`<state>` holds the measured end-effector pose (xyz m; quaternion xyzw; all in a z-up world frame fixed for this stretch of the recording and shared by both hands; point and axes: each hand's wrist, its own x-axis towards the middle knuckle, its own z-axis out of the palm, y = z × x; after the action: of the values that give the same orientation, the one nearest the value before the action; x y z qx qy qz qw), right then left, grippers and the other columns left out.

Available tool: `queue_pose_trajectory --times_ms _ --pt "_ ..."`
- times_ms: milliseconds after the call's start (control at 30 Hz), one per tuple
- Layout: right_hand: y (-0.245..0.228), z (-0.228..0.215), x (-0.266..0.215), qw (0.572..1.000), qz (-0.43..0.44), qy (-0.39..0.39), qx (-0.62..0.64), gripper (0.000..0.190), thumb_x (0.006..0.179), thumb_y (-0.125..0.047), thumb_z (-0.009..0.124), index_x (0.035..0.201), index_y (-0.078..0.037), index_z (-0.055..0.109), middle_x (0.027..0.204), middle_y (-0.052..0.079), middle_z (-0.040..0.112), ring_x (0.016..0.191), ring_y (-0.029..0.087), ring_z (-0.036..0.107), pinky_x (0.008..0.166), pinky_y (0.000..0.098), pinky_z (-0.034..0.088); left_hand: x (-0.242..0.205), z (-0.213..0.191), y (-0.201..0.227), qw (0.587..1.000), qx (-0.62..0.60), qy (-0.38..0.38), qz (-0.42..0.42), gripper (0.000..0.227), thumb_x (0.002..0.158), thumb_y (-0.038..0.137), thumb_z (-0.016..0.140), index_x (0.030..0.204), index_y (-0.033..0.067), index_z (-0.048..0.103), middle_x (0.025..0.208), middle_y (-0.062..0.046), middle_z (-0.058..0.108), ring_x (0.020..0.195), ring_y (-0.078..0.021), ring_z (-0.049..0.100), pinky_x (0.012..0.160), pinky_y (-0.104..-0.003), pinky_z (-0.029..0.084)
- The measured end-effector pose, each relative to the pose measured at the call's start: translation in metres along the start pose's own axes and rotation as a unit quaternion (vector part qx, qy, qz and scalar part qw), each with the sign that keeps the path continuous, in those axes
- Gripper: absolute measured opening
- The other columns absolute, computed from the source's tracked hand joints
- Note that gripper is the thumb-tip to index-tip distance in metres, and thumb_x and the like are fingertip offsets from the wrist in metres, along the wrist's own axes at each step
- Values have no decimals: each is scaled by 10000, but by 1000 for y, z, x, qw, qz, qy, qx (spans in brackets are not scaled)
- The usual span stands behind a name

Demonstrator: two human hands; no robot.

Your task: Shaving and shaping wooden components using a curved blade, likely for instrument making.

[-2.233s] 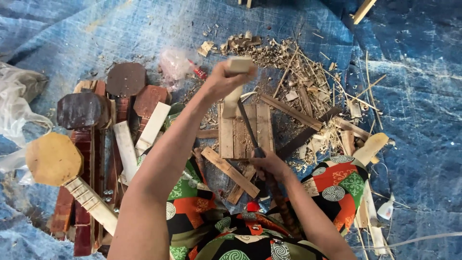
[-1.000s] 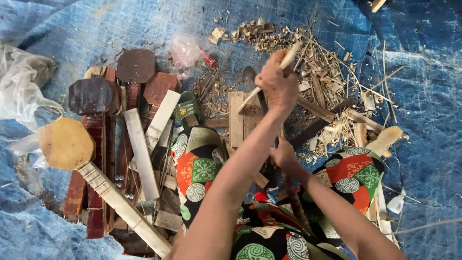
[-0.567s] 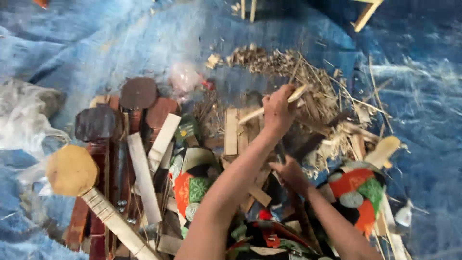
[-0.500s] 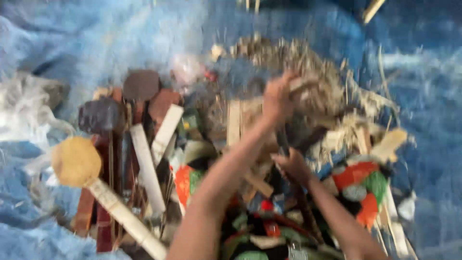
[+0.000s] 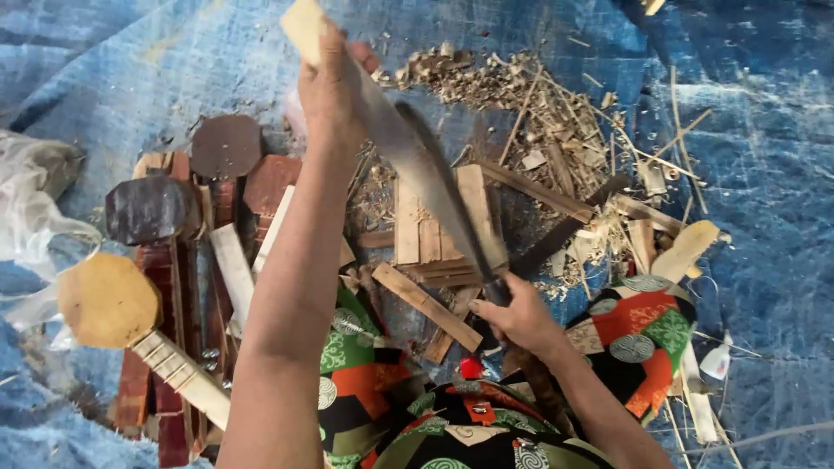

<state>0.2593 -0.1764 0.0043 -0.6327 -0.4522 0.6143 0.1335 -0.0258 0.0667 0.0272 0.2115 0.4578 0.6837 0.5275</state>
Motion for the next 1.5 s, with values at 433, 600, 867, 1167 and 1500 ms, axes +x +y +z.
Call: queue_pose_trajectory --times_ms 433,600,867,1167,1500 --pt "106 -93 96 934 134 267 -195 299 961 -222 725 1110 -52 528 880 86 573 678 228 608 585 385 521 -42 -35 19 986 4 -91 141 361 898 388 741 1061 78 655 813 -58 722 756 -170 716 673 -305 574" --pt "101 -83 89 890 268 268 -253 435 962 -196 719 1315 -24 532 1150 198 680 1034 355 692 912 510 542 -54 -31 31 985 -37 -102 137 448 897 443 729 1063 34 656 804 -77 693 737 -181 694 688 -302 554" --pt "183 -47 178 871 -136 348 -320 623 922 -424 714 1281 70 591 1256 271 584 1141 407 552 965 465 460 -62 -33 36 979 73 -71 175 443 866 491 751 970 71 655 785 -68 733 701 -139 705 604 -272 584" --pt "143 2 225 967 104 190 133 653 871 -356 719 1218 179 578 1139 268 626 905 344 653 693 477 548 -55 -55 42 972 97 -83 197 364 925 432 725 994 79 668 792 -58 709 725 -142 701 677 -258 560" --pt "181 -34 208 899 60 139 411 363 854 -234 760 1125 -2 693 1133 114 690 993 268 632 859 459 498 -77 -59 59 960 106 -123 228 338 974 430 700 1024 97 662 813 -59 703 760 -152 706 715 -263 554"
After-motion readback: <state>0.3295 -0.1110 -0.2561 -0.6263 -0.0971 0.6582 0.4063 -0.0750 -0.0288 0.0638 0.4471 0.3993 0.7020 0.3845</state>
